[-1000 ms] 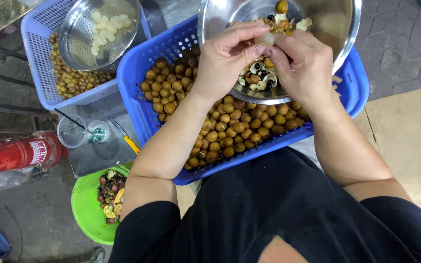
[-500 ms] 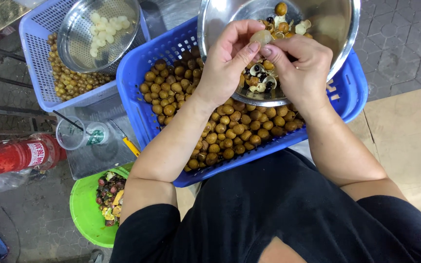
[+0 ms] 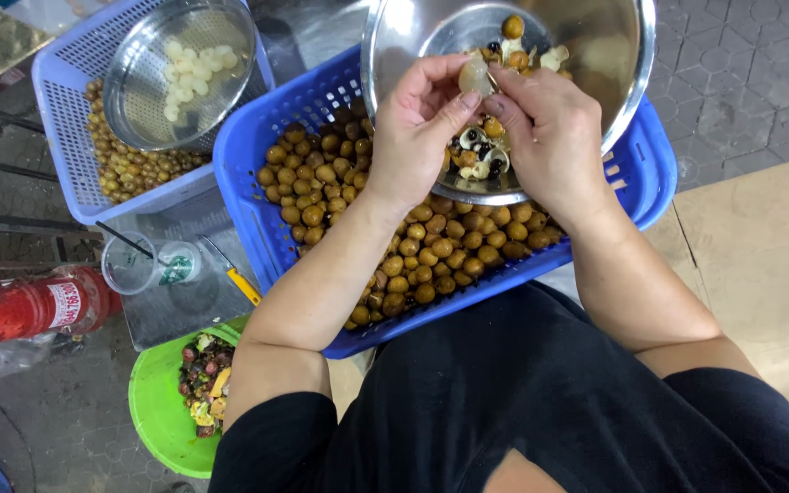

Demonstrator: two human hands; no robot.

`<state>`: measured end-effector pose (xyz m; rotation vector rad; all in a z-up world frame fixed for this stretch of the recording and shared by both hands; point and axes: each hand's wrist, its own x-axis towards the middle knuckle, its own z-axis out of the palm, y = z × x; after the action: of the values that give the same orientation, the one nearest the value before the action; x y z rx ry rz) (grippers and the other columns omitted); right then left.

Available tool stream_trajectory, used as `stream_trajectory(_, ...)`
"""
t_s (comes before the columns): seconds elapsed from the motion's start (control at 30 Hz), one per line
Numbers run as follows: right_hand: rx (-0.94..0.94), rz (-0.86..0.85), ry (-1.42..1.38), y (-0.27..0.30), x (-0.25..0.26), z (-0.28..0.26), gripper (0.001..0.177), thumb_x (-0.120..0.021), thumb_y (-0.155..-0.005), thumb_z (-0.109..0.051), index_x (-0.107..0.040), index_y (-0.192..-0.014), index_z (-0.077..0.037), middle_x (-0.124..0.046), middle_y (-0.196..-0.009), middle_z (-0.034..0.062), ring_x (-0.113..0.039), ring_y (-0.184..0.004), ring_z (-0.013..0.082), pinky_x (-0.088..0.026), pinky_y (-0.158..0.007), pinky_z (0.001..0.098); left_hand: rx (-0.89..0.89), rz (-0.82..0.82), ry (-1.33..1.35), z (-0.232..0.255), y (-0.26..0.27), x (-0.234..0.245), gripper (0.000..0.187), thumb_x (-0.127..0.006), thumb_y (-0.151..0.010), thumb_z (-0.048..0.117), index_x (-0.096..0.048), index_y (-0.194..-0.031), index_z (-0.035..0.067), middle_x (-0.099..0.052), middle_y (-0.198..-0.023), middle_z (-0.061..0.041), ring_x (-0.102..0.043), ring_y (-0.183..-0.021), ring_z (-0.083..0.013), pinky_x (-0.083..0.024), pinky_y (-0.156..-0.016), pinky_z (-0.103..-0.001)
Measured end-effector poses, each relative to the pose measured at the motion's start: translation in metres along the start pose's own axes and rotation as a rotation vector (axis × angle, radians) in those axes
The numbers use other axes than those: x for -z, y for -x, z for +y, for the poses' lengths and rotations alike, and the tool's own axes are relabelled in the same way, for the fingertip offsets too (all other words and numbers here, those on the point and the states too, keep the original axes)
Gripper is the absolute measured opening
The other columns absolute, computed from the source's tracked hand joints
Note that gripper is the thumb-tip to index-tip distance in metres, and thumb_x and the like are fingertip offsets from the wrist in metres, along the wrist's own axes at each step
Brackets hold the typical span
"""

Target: Peeling longan fruits by hand and separating the shells and pits from the flesh.

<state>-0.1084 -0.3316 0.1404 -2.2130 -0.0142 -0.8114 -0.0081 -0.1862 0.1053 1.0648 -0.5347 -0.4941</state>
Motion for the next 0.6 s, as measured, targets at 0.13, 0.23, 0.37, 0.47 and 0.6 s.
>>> stream_trajectory(0.13,0.037,-0.022,0.046,0.001,0.003,0.000,0.022,-0.076,-0.105,-0.001,-0.072,-0.125,0.005,-0.071,-0.101,0.0191,-0.069,-0.091,0.0330,-0.055,-0.081,0.0397,0.010,-0.030,-0.085,0.010,0.004,0.006,0.029,-0.069,-0.104,-0.001,-0.064,-0.132,0.003,-0.070,-0.118,-0.006,-0.067,-0.108,-0.0131,-0.059,-0.097,-0.027)
stream_trajectory(0.23,0.073,-0.026,0.095,-0.002,0.009,0.010,0.020,-0.075,-0.101,-0.002,-0.073,-0.121,0.002,-0.071,-0.097,0.0189,-0.071,-0.090,0.0342,-0.056,-0.080,0.0411,-0.140,-0.147,-0.303,0.019,-0.004,0.006,0.031,-0.068,-0.102,-0.004,-0.065,-0.132,0.005,-0.066,-0.121,-0.004,-0.069,-0.112,-0.0120,-0.059,-0.102,-0.025)
stream_trajectory(0.37,-0.161,-0.276,-0.088,-0.007,0.021,0.018,0.015,-0.072,-0.100,-0.013,-0.074,-0.109,-0.002,-0.071,-0.084,0.0136,-0.069,-0.073,0.0240,-0.055,-0.067,0.0352,-0.174,-0.202,-0.554,0.022,-0.002,0.009,0.030,-0.070,-0.097,-0.010,-0.071,-0.124,0.003,-0.065,-0.119,-0.006,-0.065,-0.107,-0.0128,-0.056,-0.094,-0.023)
stream_trajectory(0.47,-0.390,-0.424,-0.176,-0.011,0.025,0.021,0.017,-0.069,-0.098,-0.019,-0.076,-0.107,-0.006,-0.068,-0.068,0.0069,-0.061,-0.059,0.0140,-0.051,-0.058,0.0313,-0.160,-0.236,-0.529,0.021,-0.002,0.009,0.027,-0.069,-0.096,-0.010,-0.072,-0.121,0.002,-0.064,-0.120,-0.006,-0.066,-0.109,-0.0132,-0.056,-0.094,-0.023)
stream_trajectory(0.6,-0.594,-0.379,-0.622,0.009,0.001,0.063,0.021,-0.068,-0.101,-0.022,-0.078,-0.102,-0.003,-0.060,-0.068,-0.0004,-0.052,-0.061,0.0068,-0.043,-0.054,0.0273,-0.202,-0.260,-0.563,0.012,-0.002,0.012,0.027,-0.071,-0.096,-0.008,-0.073,-0.121,0.002,-0.064,-0.121,-0.009,-0.066,-0.105,-0.0143,-0.055,-0.087,-0.024)
